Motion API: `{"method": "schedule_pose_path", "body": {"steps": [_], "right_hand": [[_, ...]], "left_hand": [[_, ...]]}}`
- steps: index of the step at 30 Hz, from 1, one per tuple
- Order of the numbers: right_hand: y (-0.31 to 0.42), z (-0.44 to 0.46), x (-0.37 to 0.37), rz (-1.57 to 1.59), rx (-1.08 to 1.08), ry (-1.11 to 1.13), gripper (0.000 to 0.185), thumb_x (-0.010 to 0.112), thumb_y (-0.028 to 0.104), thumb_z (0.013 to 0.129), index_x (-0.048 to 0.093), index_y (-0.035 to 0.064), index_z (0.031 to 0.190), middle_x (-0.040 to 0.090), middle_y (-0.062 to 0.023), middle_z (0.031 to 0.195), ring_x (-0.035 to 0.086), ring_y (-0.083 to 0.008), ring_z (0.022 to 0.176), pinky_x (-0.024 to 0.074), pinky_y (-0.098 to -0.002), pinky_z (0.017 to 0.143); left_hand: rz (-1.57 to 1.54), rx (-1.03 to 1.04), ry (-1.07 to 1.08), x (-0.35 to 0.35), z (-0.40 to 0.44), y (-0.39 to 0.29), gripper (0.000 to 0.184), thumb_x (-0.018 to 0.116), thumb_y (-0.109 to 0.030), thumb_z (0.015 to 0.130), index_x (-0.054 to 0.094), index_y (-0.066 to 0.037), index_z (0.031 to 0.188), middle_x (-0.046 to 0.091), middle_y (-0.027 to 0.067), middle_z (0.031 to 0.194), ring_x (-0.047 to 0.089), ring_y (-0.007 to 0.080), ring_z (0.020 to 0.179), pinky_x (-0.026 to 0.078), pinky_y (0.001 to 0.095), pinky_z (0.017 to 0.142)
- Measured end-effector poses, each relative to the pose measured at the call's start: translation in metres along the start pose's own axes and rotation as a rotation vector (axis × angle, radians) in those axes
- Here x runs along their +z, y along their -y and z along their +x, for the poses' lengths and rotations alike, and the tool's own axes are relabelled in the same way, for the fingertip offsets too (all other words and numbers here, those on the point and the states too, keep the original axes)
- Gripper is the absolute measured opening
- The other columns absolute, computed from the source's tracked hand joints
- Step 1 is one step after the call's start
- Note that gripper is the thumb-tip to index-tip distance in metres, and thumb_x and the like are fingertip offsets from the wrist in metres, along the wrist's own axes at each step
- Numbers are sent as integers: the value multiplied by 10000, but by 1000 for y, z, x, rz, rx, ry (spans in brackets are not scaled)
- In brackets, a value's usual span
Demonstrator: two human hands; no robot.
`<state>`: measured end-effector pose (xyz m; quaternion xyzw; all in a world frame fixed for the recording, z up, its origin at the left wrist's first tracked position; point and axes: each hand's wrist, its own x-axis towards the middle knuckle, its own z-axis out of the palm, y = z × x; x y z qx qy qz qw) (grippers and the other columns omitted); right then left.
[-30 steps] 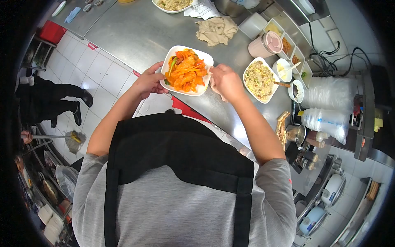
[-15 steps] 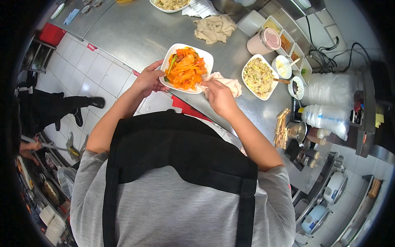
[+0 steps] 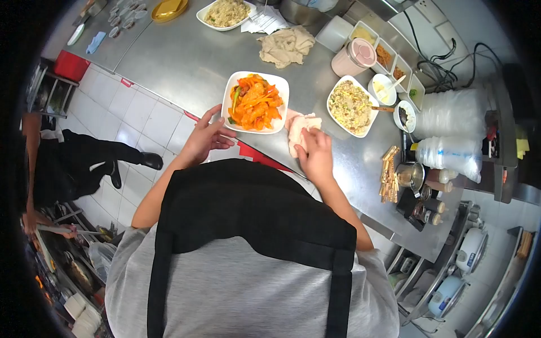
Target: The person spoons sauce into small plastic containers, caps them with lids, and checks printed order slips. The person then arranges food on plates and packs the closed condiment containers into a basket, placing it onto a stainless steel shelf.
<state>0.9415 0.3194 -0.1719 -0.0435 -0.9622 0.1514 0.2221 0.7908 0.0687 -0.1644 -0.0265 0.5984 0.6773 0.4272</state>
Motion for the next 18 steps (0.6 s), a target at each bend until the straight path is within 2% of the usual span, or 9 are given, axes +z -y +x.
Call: {"method": "schedule_pose_path", "body": {"steps": [3, 4, 6, 8, 11, 13, 15, 17, 18], "right_hand": [[-8, 8, 3, 139, 103, 184, 231, 655, 84, 696, 596, 10, 907, 587, -162, 943, 531, -352, 913, 458, -407, 764], [-7, 14, -3, 125, 105, 201, 175, 615, 44, 680, 602, 18, 852, 602, -167, 917, 550, -358, 850, 477, -388, 753], [-19, 16, -18, 87, 138, 388, 181, 612, 55, 687, 605, 23, 865, 612, -173, 918, 572, -359, 836, 479, -398, 756], [-27, 26, -47, 65, 238, 520, 202, 624, 111, 715, 616, 23, 897, 634, -174, 907, 613, -349, 829, 487, -401, 757], [-48, 65, -119, 225, 205, 651, 192, 639, 150, 737, 632, 33, 889, 650, -156, 886, 626, -318, 823, 496, -380, 744], [-79, 106, -149, 290, 234, 572, 128, 652, 124, 749, 652, 39, 845, 674, -71, 806, 624, -197, 704, 487, -314, 663], [-121, 143, -158, 216, 394, 396, 105, 646, 115, 749, 664, 36, 815, 662, -86, 738, 613, -201, 656, 480, -294, 633], [-171, 176, -152, -69, 276, 206, 118, 630, 143, 758, 669, 37, 794, 654, -120, 747, 633, -231, 688, 487, -332, 627], [-205, 191, -137, -158, 330, 155, 123, 608, 145, 767, 673, 64, 833, 658, -138, 787, 632, -278, 733, 501, -354, 668]], "left_hand": [[-51, 9, 30, 1, -2, 2, 552, 443, -265, 952, 176, -173, 1426, 646, 139, 874, 642, 200, 720, 515, 309, 650], [-56, 1, 37, 0, -2, -1, 564, 457, -258, 946, 175, -170, 1427, 640, 134, 868, 641, 200, 721, 514, 309, 648], [-4, -6, 39, -6, 8, -6, 546, 462, -239, 940, 211, -172, 1420, 637, 125, 868, 642, 202, 715, 511, 314, 633], [120, -10, 30, -8, 22, -15, 556, 479, -202, 924, 224, -170, 1417, 637, 136, 885, 652, 206, 661, 537, 310, 590], [196, -52, 118, -9, 36, -22, 587, 477, -145, 900, 195, -161, 1414, 626, 157, 943, 665, 219, 638, 563, 304, 564], [157, -89, 191, -1, 38, -25, 588, 421, -46, 848, 205, -134, 1387, 613, 165, 993, 666, 238, 653, 565, 307, 569], [145, -89, 133, 3, 38, -22, 616, 405, -15, 819, 204, -128, 1390, 603, 170, 1010, 659, 239, 646, 561, 312, 573], [55, -74, 105, 14, 29, -27, 633, 394, 1, 803, 203, -123, 1393, 600, 177, 1000, 653, 239, 641, 557, 311, 579], [69, -84, 87, 21, 24, -34, 642, 387, 8, 798, 201, -122, 1399, 604, 182, 975, 652, 240, 633, 559, 309, 586]]}}
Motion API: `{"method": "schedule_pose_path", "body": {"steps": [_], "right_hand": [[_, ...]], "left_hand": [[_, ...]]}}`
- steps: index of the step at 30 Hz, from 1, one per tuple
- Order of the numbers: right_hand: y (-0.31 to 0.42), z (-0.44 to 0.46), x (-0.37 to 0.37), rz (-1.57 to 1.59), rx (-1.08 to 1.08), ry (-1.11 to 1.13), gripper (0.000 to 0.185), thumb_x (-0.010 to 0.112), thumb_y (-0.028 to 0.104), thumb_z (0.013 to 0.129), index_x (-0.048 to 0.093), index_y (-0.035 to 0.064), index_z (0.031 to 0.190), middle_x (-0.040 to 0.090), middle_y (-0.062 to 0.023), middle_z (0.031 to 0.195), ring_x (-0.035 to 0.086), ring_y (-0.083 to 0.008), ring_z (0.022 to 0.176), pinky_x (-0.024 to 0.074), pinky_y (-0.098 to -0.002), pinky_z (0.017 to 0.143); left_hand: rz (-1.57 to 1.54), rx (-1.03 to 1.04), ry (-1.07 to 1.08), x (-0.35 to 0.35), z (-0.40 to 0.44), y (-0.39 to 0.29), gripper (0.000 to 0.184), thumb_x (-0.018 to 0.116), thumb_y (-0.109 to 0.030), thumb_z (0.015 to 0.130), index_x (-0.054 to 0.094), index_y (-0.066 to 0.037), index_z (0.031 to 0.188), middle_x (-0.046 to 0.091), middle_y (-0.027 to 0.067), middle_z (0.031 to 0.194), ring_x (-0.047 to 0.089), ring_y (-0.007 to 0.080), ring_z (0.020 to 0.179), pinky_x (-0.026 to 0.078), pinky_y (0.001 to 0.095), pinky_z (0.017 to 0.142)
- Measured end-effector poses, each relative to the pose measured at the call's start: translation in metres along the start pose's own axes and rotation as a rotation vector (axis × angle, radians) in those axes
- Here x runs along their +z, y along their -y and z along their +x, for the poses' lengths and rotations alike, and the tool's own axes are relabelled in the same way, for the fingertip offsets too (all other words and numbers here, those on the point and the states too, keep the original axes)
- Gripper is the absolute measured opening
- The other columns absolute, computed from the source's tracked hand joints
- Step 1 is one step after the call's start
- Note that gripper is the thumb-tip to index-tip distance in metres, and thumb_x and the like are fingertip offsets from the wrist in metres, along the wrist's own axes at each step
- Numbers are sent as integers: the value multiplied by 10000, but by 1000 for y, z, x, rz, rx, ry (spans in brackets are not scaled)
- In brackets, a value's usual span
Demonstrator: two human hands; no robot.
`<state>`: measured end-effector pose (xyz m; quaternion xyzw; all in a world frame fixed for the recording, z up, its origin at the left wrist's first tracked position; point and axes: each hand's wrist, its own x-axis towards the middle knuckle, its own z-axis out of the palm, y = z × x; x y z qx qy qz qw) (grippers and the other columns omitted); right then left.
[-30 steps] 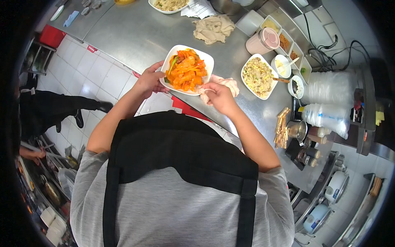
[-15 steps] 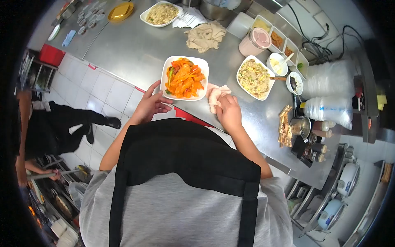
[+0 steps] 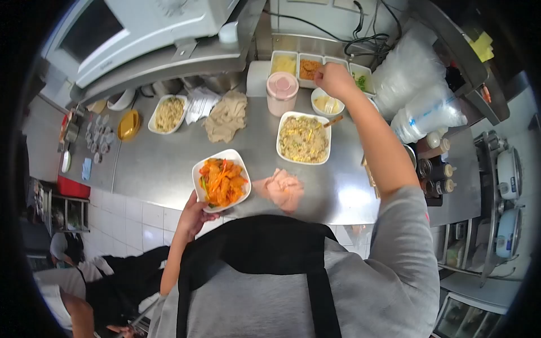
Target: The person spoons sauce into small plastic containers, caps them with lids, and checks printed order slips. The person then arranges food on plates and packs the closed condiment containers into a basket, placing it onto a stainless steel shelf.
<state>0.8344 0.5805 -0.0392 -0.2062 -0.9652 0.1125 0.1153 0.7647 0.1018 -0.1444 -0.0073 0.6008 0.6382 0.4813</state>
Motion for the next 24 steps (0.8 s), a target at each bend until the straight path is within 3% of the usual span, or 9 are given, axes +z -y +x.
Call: {"method": "schedule_pose_path", "body": {"steps": [1, 6, 10, 16, 19, 24], "right_hand": [[-23, 21, 21, -75, 64, -58, 144, 585, 148, 775, 677, 92, 872, 662, -156, 827, 631, -324, 778, 515, -375, 710], [-55, 78, 82, -363, 132, -45, 202, 511, 145, 814, 683, 70, 888, 668, -162, 901, 644, -319, 838, 509, -408, 744], [-46, 88, 80, -439, 180, 31, 211, 500, 124, 824, 687, 52, 890, 666, -155, 968, 649, -301, 887, 518, -408, 750], [-46, 86, 52, -332, 227, 172, 213, 506, 78, 809, 690, 50, 913, 663, -166, 974, 652, -294, 900, 529, -387, 751], [-49, 83, 78, -215, 205, 70, 139, 591, 55, 724, 689, 17, 815, 663, -198, 884, 656, -323, 822, 529, -403, 728], [-78, 92, 87, -46, 346, 160, 201, 593, 104, 763, 679, 6, 916, 655, -206, 941, 646, -322, 887, 525, -395, 736]], "left_hand": [[26, 2, 0, 6, -4, -9, 636, 389, 6, 806, 205, -121, 1401, 607, 185, 966, 654, 246, 630, 562, 305, 582], [1, 86, 197, 60, -3, -68, 554, 412, -22, 844, 251, -88, 1370, 596, 195, 1024, 667, 278, 672, 578, 303, 563], [-10, 129, 300, 112, 36, -102, 533, 437, -48, 863, 259, -80, 1364, 580, 189, 1068, 662, 275, 658, 563, 297, 559], [167, 219, 241, 153, 82, -137, 417, 368, -72, 869, 331, -75, 1283, 642, 167, 846, 657, 211, 651, 538, 281, 561], [178, 259, 200, 165, 93, -145, 375, 403, -124, 878, 350, -66, 1245, 647, 184, 822, 653, 205, 632, 536, 278, 562], [156, 261, 178, 173, 116, -150, 372, 377, -96, 888, 315, -45, 1251, 646, 210, 832, 660, 228, 655, 545, 297, 582]]}}
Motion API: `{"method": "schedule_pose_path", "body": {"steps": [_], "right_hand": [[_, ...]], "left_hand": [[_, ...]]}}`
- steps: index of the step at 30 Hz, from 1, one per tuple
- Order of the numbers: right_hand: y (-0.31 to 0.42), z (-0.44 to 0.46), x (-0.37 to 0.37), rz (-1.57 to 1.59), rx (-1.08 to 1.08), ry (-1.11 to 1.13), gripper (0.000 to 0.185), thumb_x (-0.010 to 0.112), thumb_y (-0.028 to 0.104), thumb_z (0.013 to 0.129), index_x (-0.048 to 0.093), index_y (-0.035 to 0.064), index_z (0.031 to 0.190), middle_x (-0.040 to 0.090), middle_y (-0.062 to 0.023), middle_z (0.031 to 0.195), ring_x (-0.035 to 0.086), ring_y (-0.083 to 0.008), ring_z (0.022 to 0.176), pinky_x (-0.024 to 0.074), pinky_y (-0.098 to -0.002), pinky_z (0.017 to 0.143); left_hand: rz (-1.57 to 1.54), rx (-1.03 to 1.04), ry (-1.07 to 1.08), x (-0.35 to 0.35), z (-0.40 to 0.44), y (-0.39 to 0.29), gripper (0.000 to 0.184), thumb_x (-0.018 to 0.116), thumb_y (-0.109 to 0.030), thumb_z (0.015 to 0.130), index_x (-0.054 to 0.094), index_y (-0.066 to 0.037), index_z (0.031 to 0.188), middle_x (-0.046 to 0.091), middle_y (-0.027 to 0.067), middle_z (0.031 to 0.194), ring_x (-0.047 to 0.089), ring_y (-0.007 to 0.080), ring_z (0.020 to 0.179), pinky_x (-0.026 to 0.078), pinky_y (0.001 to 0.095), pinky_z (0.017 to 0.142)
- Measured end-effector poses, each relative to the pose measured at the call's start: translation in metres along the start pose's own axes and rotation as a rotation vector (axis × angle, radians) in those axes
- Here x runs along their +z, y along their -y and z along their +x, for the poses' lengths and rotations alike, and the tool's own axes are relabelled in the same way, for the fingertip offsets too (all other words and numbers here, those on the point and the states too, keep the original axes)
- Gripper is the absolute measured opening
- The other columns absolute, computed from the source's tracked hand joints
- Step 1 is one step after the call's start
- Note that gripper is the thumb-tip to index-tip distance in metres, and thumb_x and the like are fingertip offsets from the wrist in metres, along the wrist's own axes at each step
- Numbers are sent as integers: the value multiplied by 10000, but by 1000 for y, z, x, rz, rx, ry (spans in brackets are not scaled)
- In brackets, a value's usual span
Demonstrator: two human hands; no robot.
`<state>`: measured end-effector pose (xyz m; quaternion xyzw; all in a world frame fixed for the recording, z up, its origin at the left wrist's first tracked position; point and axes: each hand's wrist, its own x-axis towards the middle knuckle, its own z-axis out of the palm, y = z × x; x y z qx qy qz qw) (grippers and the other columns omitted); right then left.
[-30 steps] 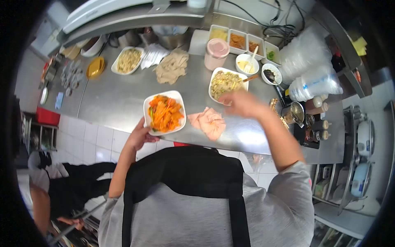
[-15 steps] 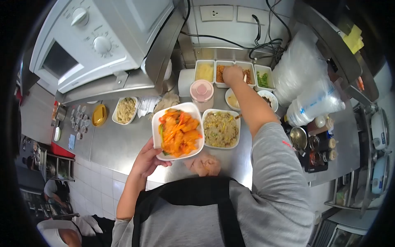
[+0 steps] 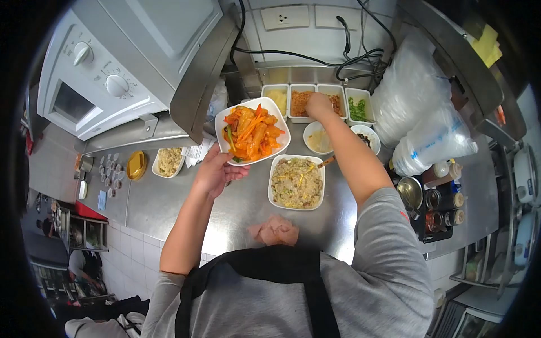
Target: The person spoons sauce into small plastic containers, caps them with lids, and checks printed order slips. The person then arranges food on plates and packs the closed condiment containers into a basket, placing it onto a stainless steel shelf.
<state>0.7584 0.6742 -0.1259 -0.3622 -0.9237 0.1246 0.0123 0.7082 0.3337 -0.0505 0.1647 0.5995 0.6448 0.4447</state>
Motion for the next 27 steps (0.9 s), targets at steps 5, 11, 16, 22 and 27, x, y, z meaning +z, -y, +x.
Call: {"method": "schedule_pose_path", "body": {"steps": [5, 11, 16, 22, 27], "right_hand": [[-32, -4, -13, 671, 72, -98, 181, 588, 59, 744, 661, -8, 896, 649, -174, 833, 625, -264, 768, 497, -351, 670], [23, -97, -113, 856, -306, -237, 196, 508, -42, 795, 597, -13, 967, 613, -90, 820, 583, -176, 692, 467, -294, 608], [60, -147, -127, 241, -713, -581, 162, 528, 10, 828, 597, 15, 975, 582, -128, 865, 583, -285, 771, 486, -341, 651], [63, -165, -141, 280, -759, -822, 272, 523, -35, 741, 591, 35, 995, 557, -133, 876, 585, -317, 780, 487, -382, 662], [51, -153, -113, 380, -671, -668, 236, 516, -21, 783, 614, 37, 990, 589, -144, 887, 595, -313, 796, 493, -364, 694]], "left_hand": [[-14, 3, -24, 11, 13, -8, 423, 371, -83, 882, 269, -25, 1289, 643, 220, 833, 661, 240, 670, 552, 311, 604], [-26, -4, 30, 14, 28, -9, 435, 401, -102, 891, 250, -48, 1295, 632, 194, 838, 653, 238, 686, 545, 318, 616], [-9, -8, 10, 28, 26, -14, 375, 424, -119, 886, 341, -46, 1245, 640, 194, 838, 661, 236, 688, 552, 322, 636], [-8, 0, 14, 32, 26, -12, 357, 430, -124, 890, 364, -61, 1235, 642, 198, 873, 665, 243, 712, 552, 323, 653], [-10, 10, 6, 27, 29, -5, 387, 421, -122, 896, 328, -78, 1268, 636, 193, 919, 665, 241, 721, 550, 322, 646]]}}
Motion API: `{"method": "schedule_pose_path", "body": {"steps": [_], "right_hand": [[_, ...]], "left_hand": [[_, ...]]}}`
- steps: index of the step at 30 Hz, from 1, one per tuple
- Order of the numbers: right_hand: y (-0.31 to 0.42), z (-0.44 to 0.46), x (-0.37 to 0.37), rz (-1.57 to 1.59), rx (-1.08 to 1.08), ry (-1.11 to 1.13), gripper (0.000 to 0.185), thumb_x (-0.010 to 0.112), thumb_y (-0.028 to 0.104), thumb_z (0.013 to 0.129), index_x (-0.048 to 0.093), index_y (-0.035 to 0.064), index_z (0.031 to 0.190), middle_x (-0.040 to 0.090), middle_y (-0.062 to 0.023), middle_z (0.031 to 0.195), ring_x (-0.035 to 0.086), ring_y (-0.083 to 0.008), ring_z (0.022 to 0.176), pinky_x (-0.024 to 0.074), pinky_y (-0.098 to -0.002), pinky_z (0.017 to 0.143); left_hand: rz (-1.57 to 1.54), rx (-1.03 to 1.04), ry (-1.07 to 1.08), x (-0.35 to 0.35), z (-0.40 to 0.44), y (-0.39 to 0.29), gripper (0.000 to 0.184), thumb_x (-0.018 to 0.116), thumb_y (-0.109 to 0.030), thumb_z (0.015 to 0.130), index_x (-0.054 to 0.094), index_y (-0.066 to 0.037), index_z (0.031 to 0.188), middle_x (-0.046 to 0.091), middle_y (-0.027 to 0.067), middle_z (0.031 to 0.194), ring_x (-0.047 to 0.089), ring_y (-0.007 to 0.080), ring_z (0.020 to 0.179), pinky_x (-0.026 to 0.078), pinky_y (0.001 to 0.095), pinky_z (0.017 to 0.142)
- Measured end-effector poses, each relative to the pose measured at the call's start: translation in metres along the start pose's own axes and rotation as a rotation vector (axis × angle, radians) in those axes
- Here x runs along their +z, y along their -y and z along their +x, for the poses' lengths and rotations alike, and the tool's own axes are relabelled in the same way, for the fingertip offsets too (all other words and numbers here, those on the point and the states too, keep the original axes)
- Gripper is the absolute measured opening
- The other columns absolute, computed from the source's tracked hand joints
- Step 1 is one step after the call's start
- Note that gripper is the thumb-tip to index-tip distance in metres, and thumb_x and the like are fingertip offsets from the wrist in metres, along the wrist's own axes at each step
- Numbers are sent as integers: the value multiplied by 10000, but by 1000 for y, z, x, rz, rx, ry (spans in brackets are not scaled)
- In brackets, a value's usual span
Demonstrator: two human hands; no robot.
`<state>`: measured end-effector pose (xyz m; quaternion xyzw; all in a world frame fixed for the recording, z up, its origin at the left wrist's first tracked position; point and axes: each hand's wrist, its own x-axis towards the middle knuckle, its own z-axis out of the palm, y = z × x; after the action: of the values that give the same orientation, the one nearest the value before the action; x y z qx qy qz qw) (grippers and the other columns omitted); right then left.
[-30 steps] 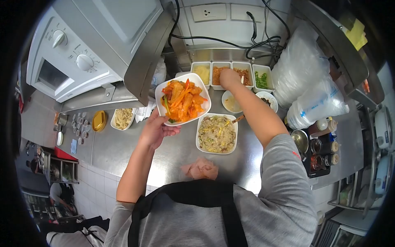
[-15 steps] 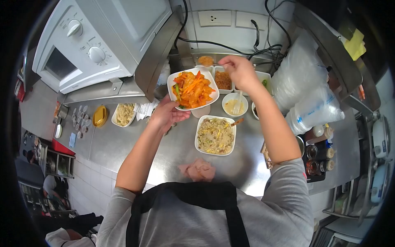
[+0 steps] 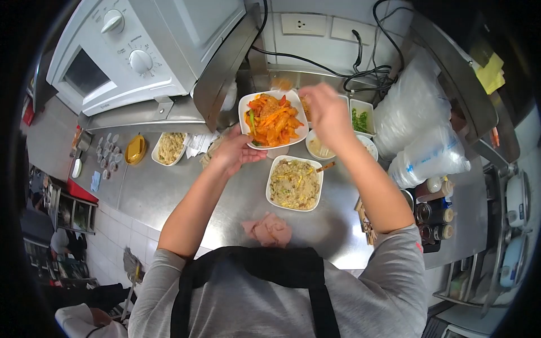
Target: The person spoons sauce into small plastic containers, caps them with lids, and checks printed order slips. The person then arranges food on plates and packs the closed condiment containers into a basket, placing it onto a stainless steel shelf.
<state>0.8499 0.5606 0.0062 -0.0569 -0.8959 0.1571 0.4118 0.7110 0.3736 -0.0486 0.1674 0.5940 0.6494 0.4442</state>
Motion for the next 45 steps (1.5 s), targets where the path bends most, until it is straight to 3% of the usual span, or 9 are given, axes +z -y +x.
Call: {"method": "schedule_pose_path", "body": {"steps": [7, 11, 13, 21, 25, 30, 37, 40, 45], "right_hand": [[-127, 7, 91, -195, 519, 353, 190, 536, 87, 805, 651, 37, 948, 625, -194, 949, 601, -356, 890, 471, -429, 796], [-121, -11, 107, -433, 123, 211, 213, 575, 126, 790, 649, 49, 974, 618, -183, 1010, 557, -368, 936, 448, -438, 834], [-56, -14, 66, -230, 25, 87, 209, 613, 139, 782, 656, 44, 963, 629, -146, 995, 570, -345, 892, 466, -414, 788], [84, -198, 11, 350, 675, 908, 124, 663, 137, 796, 648, 32, 861, 634, -72, 790, 566, -110, 685, 463, -261, 636], [109, -230, 33, 332, 629, 848, 127, 674, 110, 762, 594, 24, 809, 598, -67, 895, 576, -150, 747, 464, -282, 698], [120, -164, 67, 1118, 809, 218, 112, 620, 21, 772, 535, 55, 835, 573, -6, 893, 526, -117, 825, 422, -284, 790], [141, -72, 152, 1614, 825, 215, 92, 616, 11, 767, 529, 37, 779, 603, -42, 853, 574, -121, 803, 452, -253, 728], [144, -67, 196, 1095, 761, 387, 75, 613, -9, 758, 553, 23, 792, 611, -65, 859, 588, -141, 723, 468, -250, 654], [188, -82, 230, 439, 56, 714, 122, 614, 42, 786, 607, 40, 908, 636, -86, 908, 624, -198, 757, 495, -291, 700]], "left_hand": [[-18, -45, 44, -23, -47, 14, 475, 419, -92, 888, 289, -84, 1345, 633, 173, 934, 663, 238, 691, 549, 313, 626], [-145, -61, 46, -52, -103, 45, 517, 426, -76, 881, 276, -75, 1375, 634, 166, 969, 670, 244, 686, 559, 300, 607], [-180, -60, -16, -68, -140, 57, 513, 464, -93, 877, 300, -59, 1362, 629, 171, 995, 672, 252, 681, 572, 288, 595], [-217, -170, -232, -155, -239, 120, 605, 426, -35, 866, 212, -104, 1428, 619, 178, 1024, 674, 246, 661, 586, 269, 571], [-130, -270, -190, -186, -249, 129, 607, 435, -40, 871, 218, -120, 1432, 613, 164, 1044, 670, 227, 642, 584, 270, 586], [8, -371, -10, -229, -233, 123, 615, 460, -55, 880, 220, -153, 1438, 579, 149, 1126, 670, 238, 654, 585, 282, 598], [277, -499, 244, -263, -202, 93, 627, 453, -57, 882, 212, -201, 1443, 579, 169, 1122, 669, 228, 669, 578, 289, 584], [362, -535, 301, -264, -195, 82, 620, 450, -53, 881, 231, -215, 1438, 588, 178, 1103, 674, 236, 680, 578, 291, 587], [437, -518, 367, -279, -173, 94, 626, 480, -43, 842, 302, -221, 1416, 585, 172, 1097, 658, 250, 829, 584, 316, 595]]}}
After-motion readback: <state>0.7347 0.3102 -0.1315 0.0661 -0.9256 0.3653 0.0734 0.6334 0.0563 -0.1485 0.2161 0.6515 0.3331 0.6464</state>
